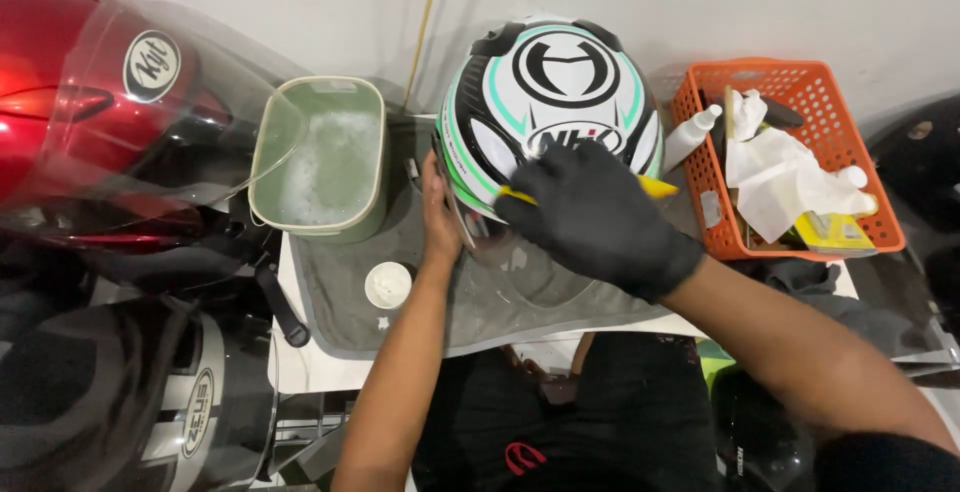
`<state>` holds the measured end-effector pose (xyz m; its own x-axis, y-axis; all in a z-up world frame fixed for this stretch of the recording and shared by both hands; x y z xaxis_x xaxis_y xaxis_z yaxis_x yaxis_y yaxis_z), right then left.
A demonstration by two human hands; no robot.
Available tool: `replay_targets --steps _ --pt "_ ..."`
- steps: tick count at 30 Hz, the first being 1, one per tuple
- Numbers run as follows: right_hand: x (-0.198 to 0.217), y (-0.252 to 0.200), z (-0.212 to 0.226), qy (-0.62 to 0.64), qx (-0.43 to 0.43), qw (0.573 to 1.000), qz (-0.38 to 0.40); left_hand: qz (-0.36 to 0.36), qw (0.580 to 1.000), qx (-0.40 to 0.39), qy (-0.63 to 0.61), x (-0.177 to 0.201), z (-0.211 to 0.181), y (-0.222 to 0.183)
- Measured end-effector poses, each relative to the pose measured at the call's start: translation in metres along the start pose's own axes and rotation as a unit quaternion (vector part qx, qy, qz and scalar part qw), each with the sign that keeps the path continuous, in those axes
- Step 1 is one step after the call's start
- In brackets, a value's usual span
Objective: The person cleans a white motorcycle helmet with green and black graphics using a yellow cloth. They wipe the visor and the exterior shell, rotating the helmet to access different areas. The person also uses a small white container, likely containing a cleaning solution, to apply liquid to the cloth before wiping.
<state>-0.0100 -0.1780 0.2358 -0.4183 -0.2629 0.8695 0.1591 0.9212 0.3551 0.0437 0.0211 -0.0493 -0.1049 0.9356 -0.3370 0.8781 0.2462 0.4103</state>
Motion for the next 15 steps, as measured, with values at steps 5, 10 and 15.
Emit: replay_targets --steps 5,10,15 --pt "-0.003 0.052 0.006 -0.041 0.024 0.998 0.030 0.010 1.000 -0.003 0.016 -0.023 -0.042 0.001" --pt "0.011 0.051 0.004 -0.054 0.003 0.997 0.059 0.018 0.999 -0.006 0.029 -0.018 -0.047 0.001" --pt "0.030 -0.018 -0.011 0.013 0.013 0.999 0.048 0.025 0.997 0.015 0.075 -0.034 -0.083 -0.003"
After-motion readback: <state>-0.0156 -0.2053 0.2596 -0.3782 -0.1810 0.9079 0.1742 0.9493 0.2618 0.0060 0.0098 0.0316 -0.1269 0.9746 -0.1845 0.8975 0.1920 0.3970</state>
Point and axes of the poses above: each hand's wrist, its own y-axis towards the middle knuckle, its own x-axis out of the back of the hand, z = x × y, the point moved 2 cm from there along y, towards the middle knuckle, and after that the axes turned 10 degrees about z, right-handed, at the moved point
